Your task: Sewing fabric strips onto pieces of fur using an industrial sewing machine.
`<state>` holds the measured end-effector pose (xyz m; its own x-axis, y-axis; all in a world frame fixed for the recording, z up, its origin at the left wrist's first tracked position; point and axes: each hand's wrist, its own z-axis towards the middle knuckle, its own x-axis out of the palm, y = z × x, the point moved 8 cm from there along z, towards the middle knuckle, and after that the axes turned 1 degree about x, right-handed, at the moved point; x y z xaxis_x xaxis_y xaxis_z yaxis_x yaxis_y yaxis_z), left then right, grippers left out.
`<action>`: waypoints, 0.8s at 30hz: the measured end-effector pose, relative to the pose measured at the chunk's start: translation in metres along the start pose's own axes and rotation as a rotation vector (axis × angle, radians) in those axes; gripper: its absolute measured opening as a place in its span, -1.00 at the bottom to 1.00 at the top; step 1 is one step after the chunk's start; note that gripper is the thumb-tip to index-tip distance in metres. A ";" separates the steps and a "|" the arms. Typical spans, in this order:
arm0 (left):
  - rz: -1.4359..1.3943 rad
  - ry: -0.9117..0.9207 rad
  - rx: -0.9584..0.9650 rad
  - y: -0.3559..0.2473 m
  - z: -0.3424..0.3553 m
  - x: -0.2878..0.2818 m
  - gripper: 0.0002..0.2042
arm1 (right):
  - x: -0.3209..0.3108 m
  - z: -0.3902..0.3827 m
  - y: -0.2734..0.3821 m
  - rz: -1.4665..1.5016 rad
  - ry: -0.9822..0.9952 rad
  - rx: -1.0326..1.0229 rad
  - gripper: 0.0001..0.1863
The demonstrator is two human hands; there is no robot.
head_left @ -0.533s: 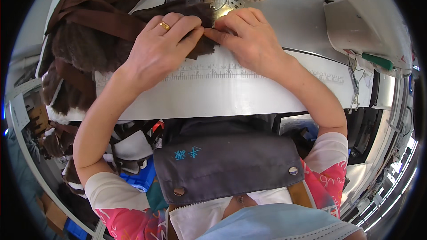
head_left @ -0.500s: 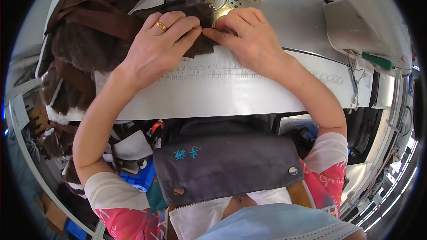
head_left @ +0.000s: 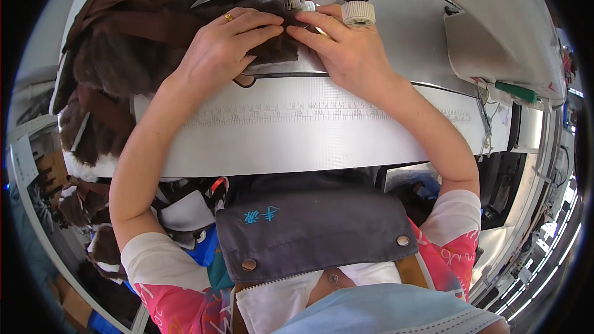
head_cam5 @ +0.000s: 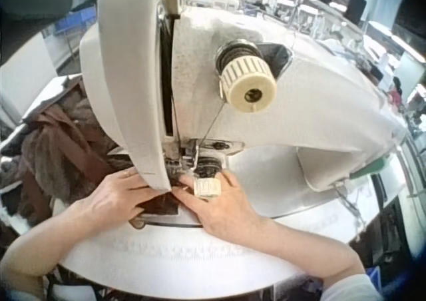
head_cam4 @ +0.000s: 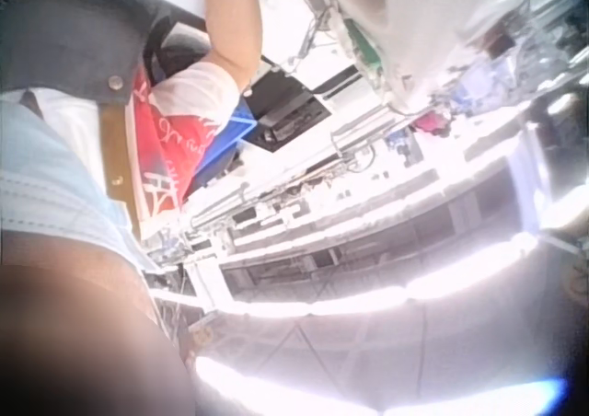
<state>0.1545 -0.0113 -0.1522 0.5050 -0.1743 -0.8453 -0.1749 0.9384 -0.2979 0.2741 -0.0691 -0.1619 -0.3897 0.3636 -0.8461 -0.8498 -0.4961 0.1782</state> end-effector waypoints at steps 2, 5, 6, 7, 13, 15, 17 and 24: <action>-0.008 0.002 0.002 0.004 0.001 0.001 -0.51 | 0.000 0.001 -0.001 0.002 0.019 0.042 -0.66; -0.020 0.067 -0.054 0.010 0.001 0.003 -0.44 | -0.001 0.005 -0.004 -0.002 0.021 0.088 -0.68; -0.012 0.063 -0.051 0.011 0.002 0.002 -0.45 | -0.002 0.005 -0.004 -0.010 0.004 0.090 -0.69; -0.006 0.059 -0.048 0.013 0.003 0.002 -0.45 | 0.000 0.006 -0.005 -0.011 0.004 0.092 -0.69; -0.004 0.050 -0.026 0.018 0.007 0.003 -0.45 | 0.000 0.007 -0.011 -0.018 -0.030 0.099 -0.70; -0.017 0.038 -0.037 0.019 0.004 0.005 -0.45 | 0.001 0.005 -0.006 0.014 0.001 0.022 -0.71; -0.023 0.025 -0.044 0.020 0.004 0.005 -0.45 | 0.000 0.004 -0.006 0.014 -0.004 0.034 -0.71; -0.059 -0.008 -0.038 0.020 0.007 0.005 -0.54 | -0.001 0.003 -0.007 -0.013 -0.014 0.071 -0.70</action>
<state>0.1594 0.0082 -0.1597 0.5219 -0.2266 -0.8224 -0.1768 0.9144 -0.3641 0.2794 -0.0635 -0.1611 -0.3828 0.3807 -0.8418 -0.8776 -0.4344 0.2026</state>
